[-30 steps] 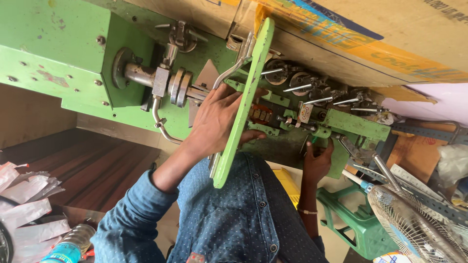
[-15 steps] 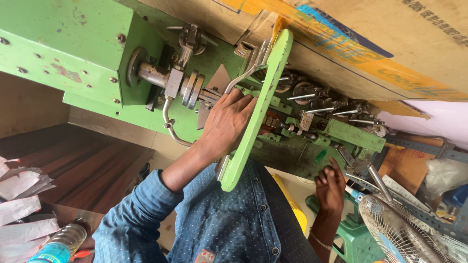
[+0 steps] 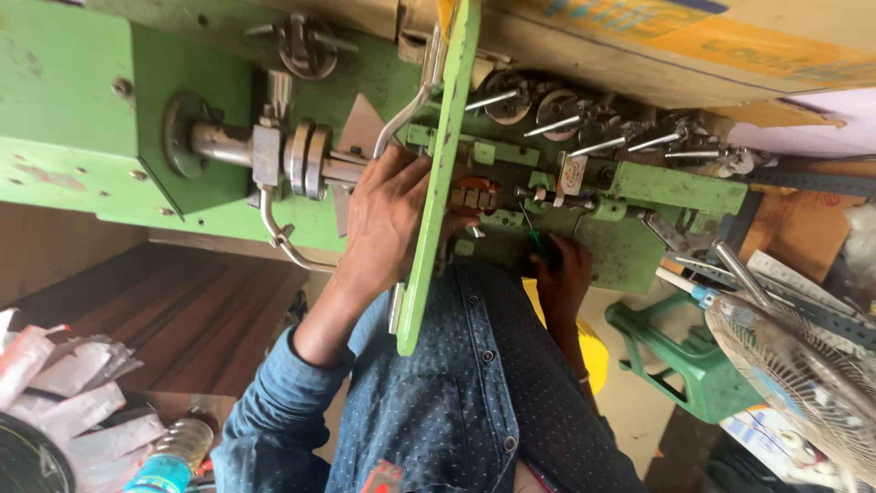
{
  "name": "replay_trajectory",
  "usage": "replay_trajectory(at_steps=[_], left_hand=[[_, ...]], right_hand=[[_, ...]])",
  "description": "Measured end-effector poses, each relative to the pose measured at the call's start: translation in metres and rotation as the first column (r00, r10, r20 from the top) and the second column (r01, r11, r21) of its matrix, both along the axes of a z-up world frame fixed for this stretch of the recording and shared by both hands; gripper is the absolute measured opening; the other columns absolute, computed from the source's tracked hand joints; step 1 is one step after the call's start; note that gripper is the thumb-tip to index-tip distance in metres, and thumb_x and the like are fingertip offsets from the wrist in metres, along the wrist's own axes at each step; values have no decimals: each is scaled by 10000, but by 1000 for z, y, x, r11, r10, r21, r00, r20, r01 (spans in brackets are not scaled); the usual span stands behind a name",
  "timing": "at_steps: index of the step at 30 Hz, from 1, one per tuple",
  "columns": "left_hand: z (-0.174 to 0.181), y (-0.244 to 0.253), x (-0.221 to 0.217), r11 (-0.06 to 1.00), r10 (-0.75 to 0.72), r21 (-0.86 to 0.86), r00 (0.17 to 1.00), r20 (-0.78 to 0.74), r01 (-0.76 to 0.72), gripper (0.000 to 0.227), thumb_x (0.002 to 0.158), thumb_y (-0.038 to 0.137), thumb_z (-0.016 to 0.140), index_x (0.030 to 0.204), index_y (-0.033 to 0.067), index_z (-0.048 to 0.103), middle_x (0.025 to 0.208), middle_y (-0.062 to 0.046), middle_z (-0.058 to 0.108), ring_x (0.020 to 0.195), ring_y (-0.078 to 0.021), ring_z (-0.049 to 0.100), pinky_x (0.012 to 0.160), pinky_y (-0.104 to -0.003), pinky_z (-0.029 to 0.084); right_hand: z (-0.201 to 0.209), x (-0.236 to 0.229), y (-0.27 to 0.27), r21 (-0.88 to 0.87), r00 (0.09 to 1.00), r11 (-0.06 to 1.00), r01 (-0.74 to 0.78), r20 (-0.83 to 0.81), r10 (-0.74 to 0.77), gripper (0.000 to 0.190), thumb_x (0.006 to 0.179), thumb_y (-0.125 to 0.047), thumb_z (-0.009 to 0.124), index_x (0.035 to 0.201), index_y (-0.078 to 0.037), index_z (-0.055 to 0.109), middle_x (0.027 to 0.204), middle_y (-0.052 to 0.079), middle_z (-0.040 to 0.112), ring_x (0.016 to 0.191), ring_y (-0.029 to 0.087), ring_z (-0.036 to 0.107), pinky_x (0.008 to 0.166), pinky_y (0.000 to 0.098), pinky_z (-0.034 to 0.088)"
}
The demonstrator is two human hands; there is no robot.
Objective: The person assembles a small electrical component, likely a motor armature, by hand and with a screwdriver. They insert and adjust copper windings and white insulating parts within a green industrial machine, then tighten a screw to secure the assembly.
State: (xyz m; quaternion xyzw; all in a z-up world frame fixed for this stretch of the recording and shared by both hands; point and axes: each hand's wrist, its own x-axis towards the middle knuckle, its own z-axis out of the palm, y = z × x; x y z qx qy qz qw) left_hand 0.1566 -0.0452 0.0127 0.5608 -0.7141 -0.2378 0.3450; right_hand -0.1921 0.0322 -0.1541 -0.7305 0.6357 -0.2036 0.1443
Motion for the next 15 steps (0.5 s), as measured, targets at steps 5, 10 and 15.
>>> replay_trajectory(at_steps=[5, 10, 15], left_hand=[[1, 1, 1, 1000, 8, -27, 999, 45, -7, 554, 854, 419, 801, 1252, 54, 674, 1100, -89, 665, 1044, -313, 555, 935, -428, 462], [-1, 3, 3, 999, 3, -54, 999, 51, 0, 563, 829, 424, 792, 1207, 21, 679, 1080, -89, 665, 981, -291, 543, 902, -419, 462], [2, 4, 3, 998, 23, -61, 999, 30, -21, 501, 854, 434, 771, 1149, 37, 689, 1080, -77, 669, 975, -284, 537, 879, -408, 457]], right_hand=[[-1, -22, -2, 33, 993, 998, -61, 106, 57, 386, 888, -48, 782, 1253, -75, 661, 1185, 151, 656, 1109, 350, 617, 962, 435, 500], [22, -60, -21, 58, 518, 993, -98, 855, 1, 161, 1006, -131, 742, 1134, -57, 678, 1170, 54, 658, 1058, 208, 615, 1029, 369, 508], [44, -58, -22, 184, -285, 796, -576, 868, -407, 134, 1070, -165, 668, 1075, -36, 631, 1137, 216, 730, 814, 239, 772, 1006, 500, 566]])
